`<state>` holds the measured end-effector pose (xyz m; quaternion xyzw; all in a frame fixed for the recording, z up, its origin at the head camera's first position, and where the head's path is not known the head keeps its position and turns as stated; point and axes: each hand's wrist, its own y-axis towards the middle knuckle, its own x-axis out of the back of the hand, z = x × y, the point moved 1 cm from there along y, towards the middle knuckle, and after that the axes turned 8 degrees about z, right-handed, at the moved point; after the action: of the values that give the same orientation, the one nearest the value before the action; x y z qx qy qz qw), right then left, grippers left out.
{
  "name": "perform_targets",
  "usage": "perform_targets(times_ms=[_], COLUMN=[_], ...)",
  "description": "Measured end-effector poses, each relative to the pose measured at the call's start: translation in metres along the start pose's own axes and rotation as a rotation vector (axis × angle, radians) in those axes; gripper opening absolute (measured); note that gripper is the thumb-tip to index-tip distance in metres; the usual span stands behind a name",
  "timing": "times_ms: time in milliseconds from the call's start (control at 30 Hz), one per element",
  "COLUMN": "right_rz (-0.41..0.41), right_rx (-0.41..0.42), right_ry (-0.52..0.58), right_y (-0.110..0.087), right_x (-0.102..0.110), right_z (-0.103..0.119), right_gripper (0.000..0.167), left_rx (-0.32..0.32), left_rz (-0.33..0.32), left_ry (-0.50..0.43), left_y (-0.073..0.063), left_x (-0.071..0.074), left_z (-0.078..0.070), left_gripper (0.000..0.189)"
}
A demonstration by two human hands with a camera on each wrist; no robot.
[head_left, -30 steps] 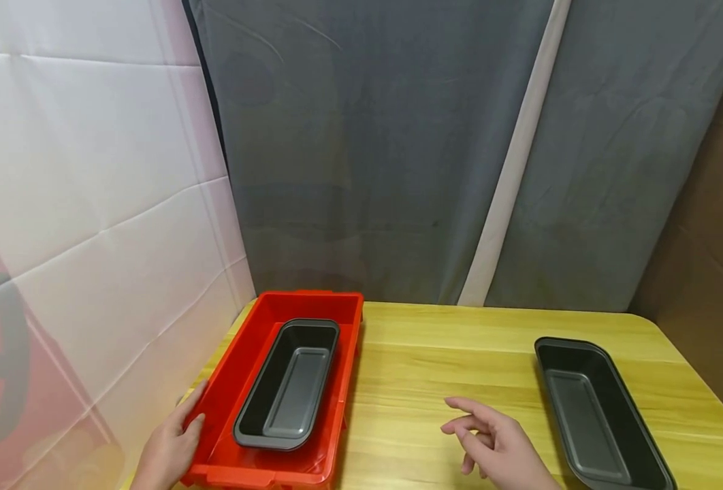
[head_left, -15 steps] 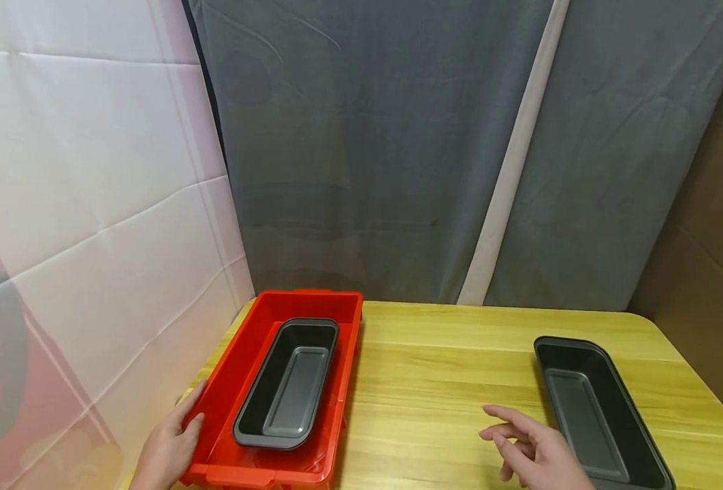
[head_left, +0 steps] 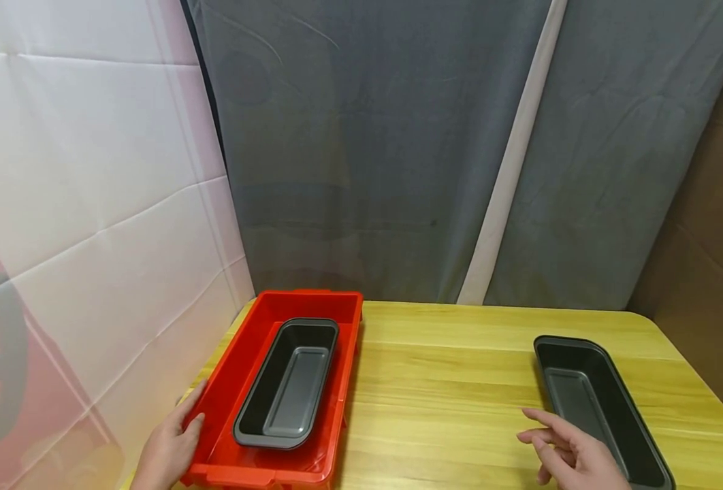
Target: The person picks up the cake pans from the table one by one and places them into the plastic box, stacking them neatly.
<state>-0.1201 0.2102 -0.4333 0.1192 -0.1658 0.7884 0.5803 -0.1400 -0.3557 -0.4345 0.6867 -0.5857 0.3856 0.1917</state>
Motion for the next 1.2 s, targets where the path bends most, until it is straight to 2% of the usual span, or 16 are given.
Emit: perform_targets(times_ms=[233, 500, 767, 967, 1200], right_rz=[-0.148, -0.183, -0.207, -0.229, -0.321], right_rx=[-0.125, -0.200, -0.226, -0.271, -0.230], right_ry=[-0.070, -0.173, -0.233, -0.204, -0.324], right_y=[-0.006, -0.013, -0.019, -0.022, -0.026], right_x=[0.011, 0.035, 0.052, 0.062, 0.075], right_z=[-0.007, -0.023, -0.038, -0.051, -0.068], right_gripper=[0.046, 0.054, 0.056, 0.058, 0.051], left_rx=[0.027, 0.021, 0.039, 0.032, 0.037], left_rz=[0.023, 0.009, 0.020, 0.016, 0.016], left_ry=[-0.063, -0.061, -0.078, -0.066, -0.079], left_y=[0.001, 0.000, 0.000, 0.000, -0.001], left_x=[0.001, 0.002, 0.001, 0.002, 0.003], left_z=[-0.002, -0.003, -0.004, -0.005, -0.005], left_gripper=[0.061, 0.061, 0.062, 0.061, 0.061])
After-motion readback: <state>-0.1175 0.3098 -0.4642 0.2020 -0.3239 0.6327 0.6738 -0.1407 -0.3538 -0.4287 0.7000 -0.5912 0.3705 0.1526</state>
